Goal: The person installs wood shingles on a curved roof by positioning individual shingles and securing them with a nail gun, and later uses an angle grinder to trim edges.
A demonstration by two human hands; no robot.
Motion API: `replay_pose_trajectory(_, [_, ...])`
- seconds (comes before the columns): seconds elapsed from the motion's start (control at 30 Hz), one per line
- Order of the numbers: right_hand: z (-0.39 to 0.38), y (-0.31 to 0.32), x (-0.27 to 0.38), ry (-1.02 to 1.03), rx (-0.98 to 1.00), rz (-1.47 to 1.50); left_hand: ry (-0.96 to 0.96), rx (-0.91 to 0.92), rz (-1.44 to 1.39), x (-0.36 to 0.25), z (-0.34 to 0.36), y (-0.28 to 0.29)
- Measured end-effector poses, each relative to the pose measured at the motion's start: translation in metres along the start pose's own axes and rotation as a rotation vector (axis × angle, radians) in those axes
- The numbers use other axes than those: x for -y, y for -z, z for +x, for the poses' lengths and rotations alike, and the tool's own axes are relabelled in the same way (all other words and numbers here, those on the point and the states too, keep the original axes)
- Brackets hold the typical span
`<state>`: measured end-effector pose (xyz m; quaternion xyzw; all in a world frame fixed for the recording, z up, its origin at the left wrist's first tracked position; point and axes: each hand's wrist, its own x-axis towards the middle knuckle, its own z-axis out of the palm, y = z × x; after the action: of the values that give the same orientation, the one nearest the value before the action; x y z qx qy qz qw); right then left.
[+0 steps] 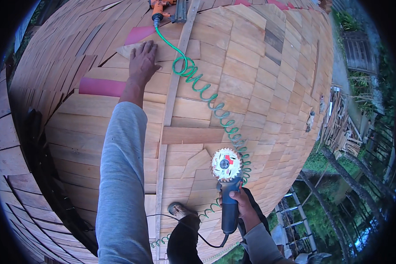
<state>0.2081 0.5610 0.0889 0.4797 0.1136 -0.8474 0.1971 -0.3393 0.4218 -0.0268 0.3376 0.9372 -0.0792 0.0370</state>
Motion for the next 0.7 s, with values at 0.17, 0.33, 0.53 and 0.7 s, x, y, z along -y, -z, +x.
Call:
replay_pose_trajectory(0.17, [0.001,-0.002,0.008,-0.011,-0.018,0.047,-0.125,0.038,0.058,0.011,0.019,0.02])
replay_pose_trajectory(0.33, [0.003,0.004,0.009,-0.012,0.002,0.018,-0.03,0.126,0.113,0.064,0.012,0.036])
replay_pose_trajectory(0.53, [0.0,0.0,0.013,0.025,-0.008,0.111,-0.241,0.125,0.104,0.099,-0.021,0.096])
replay_pose_trajectory(0.7, [0.0,-0.004,0.012,0.011,0.012,0.122,-0.161,0.287,0.059,0.119,-0.028,0.11])
